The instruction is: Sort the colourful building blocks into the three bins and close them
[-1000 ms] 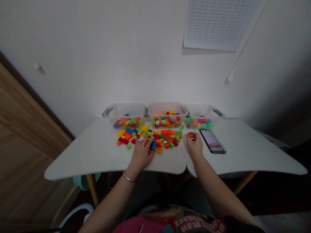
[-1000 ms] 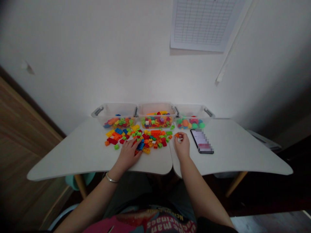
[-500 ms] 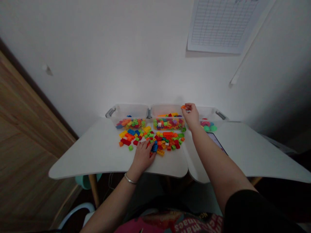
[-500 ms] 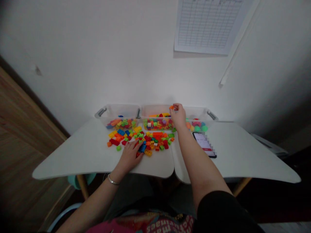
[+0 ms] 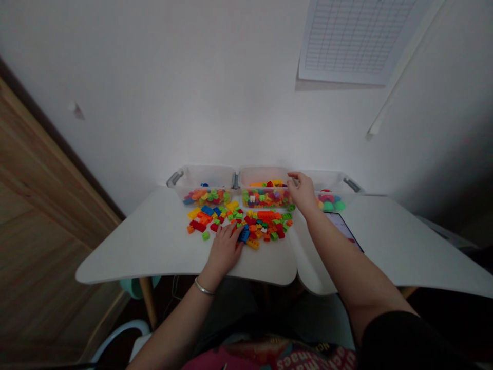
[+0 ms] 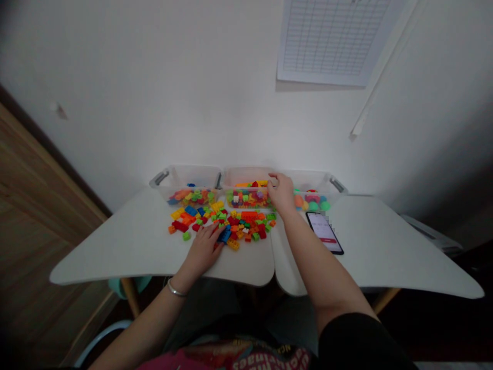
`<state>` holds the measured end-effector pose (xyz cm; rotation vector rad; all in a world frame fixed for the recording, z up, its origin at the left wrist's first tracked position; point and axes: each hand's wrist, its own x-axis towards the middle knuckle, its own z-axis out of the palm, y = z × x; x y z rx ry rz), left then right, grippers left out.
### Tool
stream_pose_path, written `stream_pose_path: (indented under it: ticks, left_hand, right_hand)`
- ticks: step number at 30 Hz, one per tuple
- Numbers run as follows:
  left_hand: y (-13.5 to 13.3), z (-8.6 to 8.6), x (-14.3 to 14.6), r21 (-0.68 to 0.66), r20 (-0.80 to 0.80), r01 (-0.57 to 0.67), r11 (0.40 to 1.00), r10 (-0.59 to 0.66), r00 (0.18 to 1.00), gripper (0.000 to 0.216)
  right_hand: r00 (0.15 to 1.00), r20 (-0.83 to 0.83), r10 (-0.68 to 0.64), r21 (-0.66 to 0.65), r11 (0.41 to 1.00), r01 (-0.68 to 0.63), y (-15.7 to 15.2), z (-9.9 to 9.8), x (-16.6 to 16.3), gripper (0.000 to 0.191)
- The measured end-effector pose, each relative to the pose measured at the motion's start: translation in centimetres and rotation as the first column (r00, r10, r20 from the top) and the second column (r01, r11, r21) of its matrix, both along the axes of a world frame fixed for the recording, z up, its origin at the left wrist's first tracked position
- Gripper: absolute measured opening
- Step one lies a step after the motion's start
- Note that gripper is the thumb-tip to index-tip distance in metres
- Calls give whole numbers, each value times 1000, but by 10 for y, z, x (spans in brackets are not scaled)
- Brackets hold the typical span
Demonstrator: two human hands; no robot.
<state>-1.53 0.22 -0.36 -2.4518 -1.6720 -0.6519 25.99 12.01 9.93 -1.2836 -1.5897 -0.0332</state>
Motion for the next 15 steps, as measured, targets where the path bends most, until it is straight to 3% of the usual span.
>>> stream_pose_path:
  ticks: [3, 10, 15]
  left_hand:
    - [-1, 1, 2, 5, -7, -4, 1000, 4, 1000, 50]
    - [-4, 1, 5, 15, -20, -12, 1000, 12, 1000, 51]
    - [-6, 2, 5, 11, -31, -7, 1000, 7, 999, 51]
  right_hand:
    - [1000, 1, 9, 29, 1000, -9, -30, -19, -1, 28]
    - [971, 198, 136, -91, 989, -120, -88, -94, -3, 24]
    - [955, 275, 110, -137, 988, -75, -103, -118, -3, 27]
